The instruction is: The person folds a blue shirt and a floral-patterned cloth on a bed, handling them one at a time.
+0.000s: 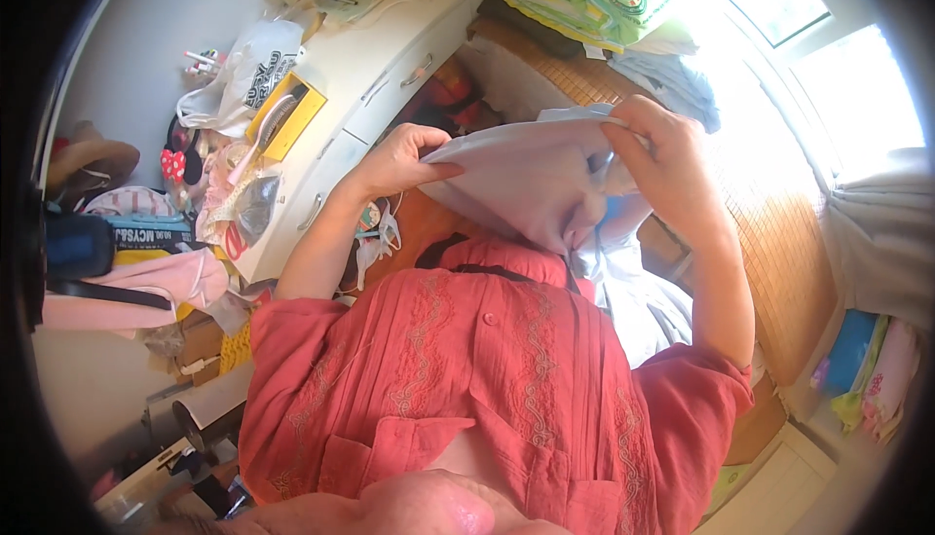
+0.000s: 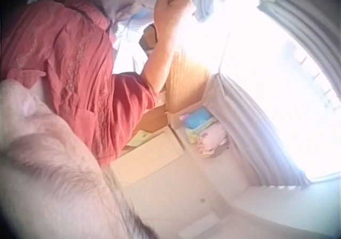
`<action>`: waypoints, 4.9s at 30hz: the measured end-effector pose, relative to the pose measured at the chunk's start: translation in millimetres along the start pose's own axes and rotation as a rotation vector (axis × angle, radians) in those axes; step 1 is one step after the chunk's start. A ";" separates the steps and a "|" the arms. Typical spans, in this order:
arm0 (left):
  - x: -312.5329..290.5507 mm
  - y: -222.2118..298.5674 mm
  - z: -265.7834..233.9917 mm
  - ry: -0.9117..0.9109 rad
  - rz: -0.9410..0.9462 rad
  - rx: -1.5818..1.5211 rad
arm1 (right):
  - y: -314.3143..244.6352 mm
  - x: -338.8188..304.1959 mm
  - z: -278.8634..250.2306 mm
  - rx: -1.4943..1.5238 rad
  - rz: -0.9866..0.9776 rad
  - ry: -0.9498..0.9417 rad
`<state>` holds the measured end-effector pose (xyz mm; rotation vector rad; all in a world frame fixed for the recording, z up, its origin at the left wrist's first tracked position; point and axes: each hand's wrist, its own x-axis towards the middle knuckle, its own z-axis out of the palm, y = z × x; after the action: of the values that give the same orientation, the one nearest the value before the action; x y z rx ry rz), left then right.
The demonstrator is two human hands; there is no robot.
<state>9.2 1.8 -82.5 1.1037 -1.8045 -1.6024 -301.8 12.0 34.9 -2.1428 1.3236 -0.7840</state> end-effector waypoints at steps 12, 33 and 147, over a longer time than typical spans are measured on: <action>-11.9 -13.7 -7.6 0.182 -0.005 0.254 | -14.9 3.7 -21.0 -0.045 0.046 0.175; -110.0 -87.6 21.2 0.398 0.450 0.738 | -60.5 -48.4 -36.7 0.368 -0.709 -0.739; -105.7 -28.5 9.3 0.762 0.076 -0.903 | -98.3 146.2 196.5 0.159 -0.366 -0.305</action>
<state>67.9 93.8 -95.6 0.9598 -0.5174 -1.4048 -51.3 -59.0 -7.8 -2.2922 0.7024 -0.6384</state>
